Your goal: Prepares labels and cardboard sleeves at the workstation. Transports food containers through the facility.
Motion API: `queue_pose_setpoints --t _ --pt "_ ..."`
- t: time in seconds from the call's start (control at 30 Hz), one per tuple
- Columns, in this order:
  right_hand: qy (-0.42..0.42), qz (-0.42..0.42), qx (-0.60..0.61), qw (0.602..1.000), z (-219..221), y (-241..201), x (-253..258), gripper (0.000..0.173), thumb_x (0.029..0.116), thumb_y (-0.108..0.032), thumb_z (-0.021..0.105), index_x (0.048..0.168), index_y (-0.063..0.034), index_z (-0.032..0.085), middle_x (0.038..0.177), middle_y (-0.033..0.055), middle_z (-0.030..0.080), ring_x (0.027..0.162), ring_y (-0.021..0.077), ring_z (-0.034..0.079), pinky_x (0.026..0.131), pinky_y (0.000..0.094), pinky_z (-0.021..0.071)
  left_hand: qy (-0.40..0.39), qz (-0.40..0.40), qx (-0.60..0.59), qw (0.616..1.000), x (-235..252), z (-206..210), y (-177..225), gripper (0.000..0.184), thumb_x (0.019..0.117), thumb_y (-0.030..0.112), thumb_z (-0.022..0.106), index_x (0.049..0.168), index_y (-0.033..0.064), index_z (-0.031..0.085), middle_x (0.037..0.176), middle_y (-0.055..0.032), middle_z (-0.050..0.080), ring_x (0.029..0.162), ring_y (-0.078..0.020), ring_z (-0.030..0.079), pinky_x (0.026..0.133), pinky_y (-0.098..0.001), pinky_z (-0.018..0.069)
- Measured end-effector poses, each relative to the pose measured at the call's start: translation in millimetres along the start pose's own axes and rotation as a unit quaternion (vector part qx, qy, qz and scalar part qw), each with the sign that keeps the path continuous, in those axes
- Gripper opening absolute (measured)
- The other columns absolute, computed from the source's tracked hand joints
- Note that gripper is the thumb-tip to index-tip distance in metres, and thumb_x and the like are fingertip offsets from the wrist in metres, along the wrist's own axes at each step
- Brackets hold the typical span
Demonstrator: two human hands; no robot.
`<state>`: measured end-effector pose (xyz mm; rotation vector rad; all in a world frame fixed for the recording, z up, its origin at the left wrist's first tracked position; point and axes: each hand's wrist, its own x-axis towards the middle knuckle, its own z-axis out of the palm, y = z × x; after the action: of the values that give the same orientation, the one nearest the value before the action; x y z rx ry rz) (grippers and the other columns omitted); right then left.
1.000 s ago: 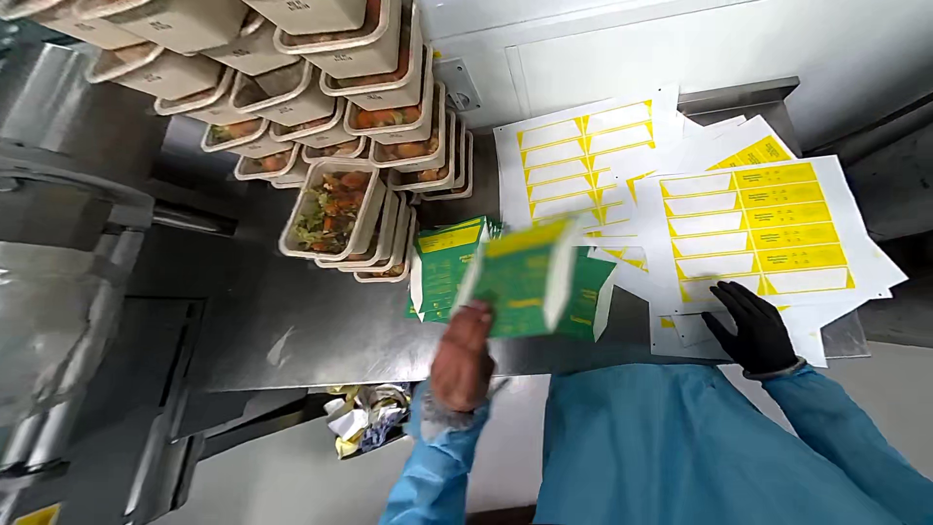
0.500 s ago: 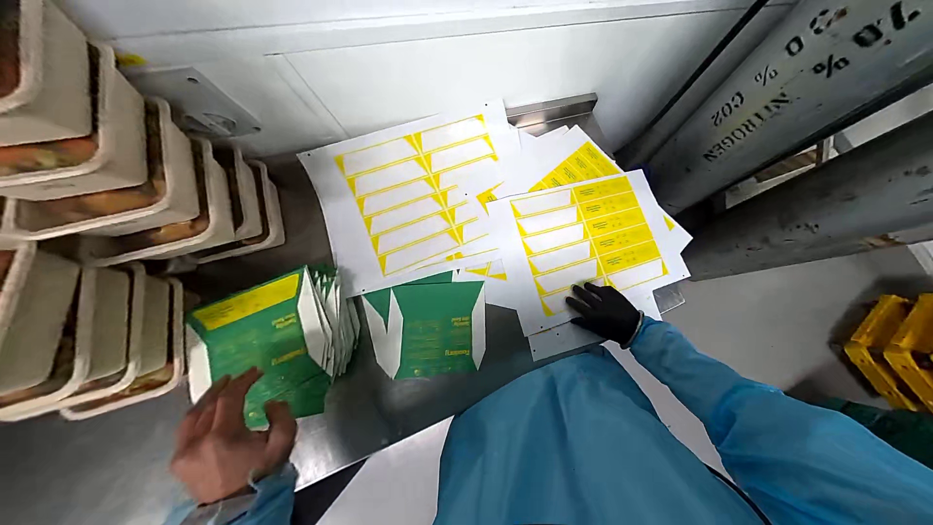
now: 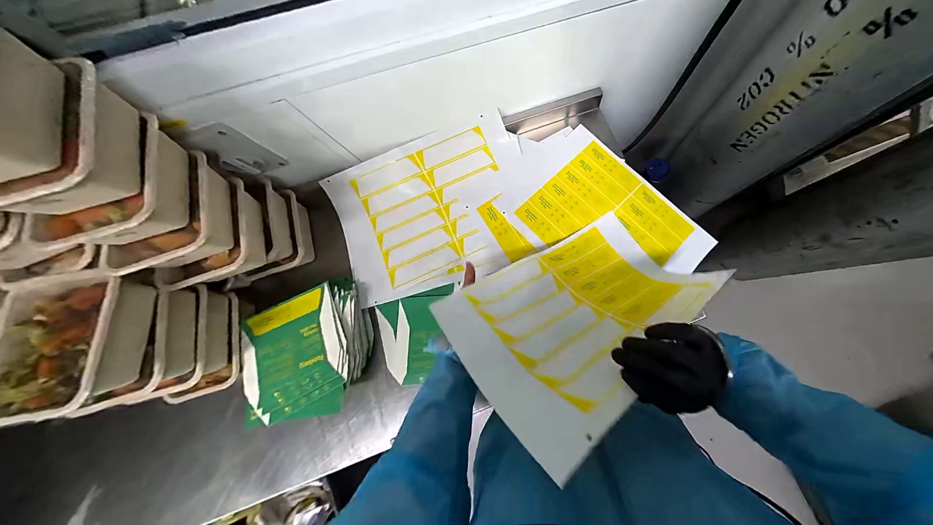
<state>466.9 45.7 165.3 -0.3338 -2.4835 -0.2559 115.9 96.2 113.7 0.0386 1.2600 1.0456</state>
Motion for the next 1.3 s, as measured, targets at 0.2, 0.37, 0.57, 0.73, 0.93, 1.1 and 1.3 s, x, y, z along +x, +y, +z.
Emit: queue_pose_setpoints --t 0.2,0.37,0.57,0.73,0.93,1.1,1.3 --pt "-0.122 -0.153 0.052 0.979 -29 55 -58 0.023 0.1026 -0.015 0.056 0.118 -0.0120 0.073 0.126 -0.0007 0.073 0.118 0.0117 0.067 0.098 0.0290 0.0534 -0.384 -0.009 0.312 0.869 86 16 5 0.045 0.1088 0.034 0.036 0.139 0.0096 0.059 0.119 -0.0047 0.072 0.105 -0.0117 0.069 0.091 -0.0331 0.0591" --pt "-0.349 -0.005 0.217 0.912 -23 90 -155 0.045 0.1075 -0.045 0.046 0.112 -0.0099 0.074 0.121 0.0107 0.073 0.119 0.0284 0.067 0.104 0.0522 0.0515 -0.255 0.123 0.383 0.879 88 42 -31 0.022 0.1015 0.008 0.060 0.121 0.0004 0.066 0.103 -0.0090 0.073 0.090 -0.0153 0.071 0.084 -0.0368 0.0607" --pt "-0.303 0.297 0.185 0.887 36 42 -117 0.064 0.0959 -0.066 0.054 0.149 -0.0305 0.054 0.159 0.0011 0.047 0.149 0.0270 0.040 0.119 0.0575 0.0337 -0.085 0.137 0.266 0.950 23 54 -98 0.033 0.1009 0.008 0.052 0.134 0.0082 0.053 0.108 -0.0084 0.069 0.089 -0.0165 0.069 0.077 -0.0397 0.0598" --pt "-0.287 0.302 0.193 0.889 103 -8 -121 0.062 0.0993 -0.064 0.049 0.155 -0.0381 0.045 0.169 0.0037 0.031 0.158 0.0280 0.022 0.124 0.0583 0.0254 -0.075 0.157 0.191 0.966 21 52 -115 0.044 0.1030 0.014 0.047 0.146 0.0146 0.045 0.121 -0.0075 0.068 0.102 -0.0175 0.069 0.087 -0.0418 0.0589" --pt "-0.170 0.350 0.241 0.889 92 -2 -89 0.049 0.1038 -0.048 0.053 0.145 -0.0220 0.059 0.154 0.0026 0.053 0.144 0.0210 0.047 0.117 0.0475 0.0412 -0.037 0.318 0.241 0.916 18 61 -109 0.023 0.1048 0.012 0.057 0.123 -0.0002 0.064 0.106 -0.0110 0.072 0.093 -0.0177 0.071 0.084 -0.0361 0.0614" --pt "0.021 0.390 0.227 0.892 52 28 6 0.035 0.0997 -0.023 0.064 0.132 -0.0098 0.069 0.138 0.0061 0.066 0.132 0.0222 0.059 0.110 0.0454 0.0486 -0.043 0.369 0.246 0.895 -33 85 -105 0.021 0.1059 0.015 0.057 0.125 0.0087 0.063 0.100 -0.0032 0.072 0.083 -0.0102 0.070 0.075 -0.0273 0.0608" --pt "0.075 0.384 0.192 0.900 46 46 45 0.033 0.0963 -0.023 0.071 0.127 -0.0110 0.072 0.130 0.0046 0.071 0.120 0.0204 0.066 0.099 0.0406 0.0552 -0.070 0.433 0.242 0.866 -60 107 -95 0.018 0.1062 0.015 0.057 0.121 0.0081 0.066 0.095 -0.0015 0.071 0.080 -0.0068 0.067 0.072 -0.0221 0.0580"
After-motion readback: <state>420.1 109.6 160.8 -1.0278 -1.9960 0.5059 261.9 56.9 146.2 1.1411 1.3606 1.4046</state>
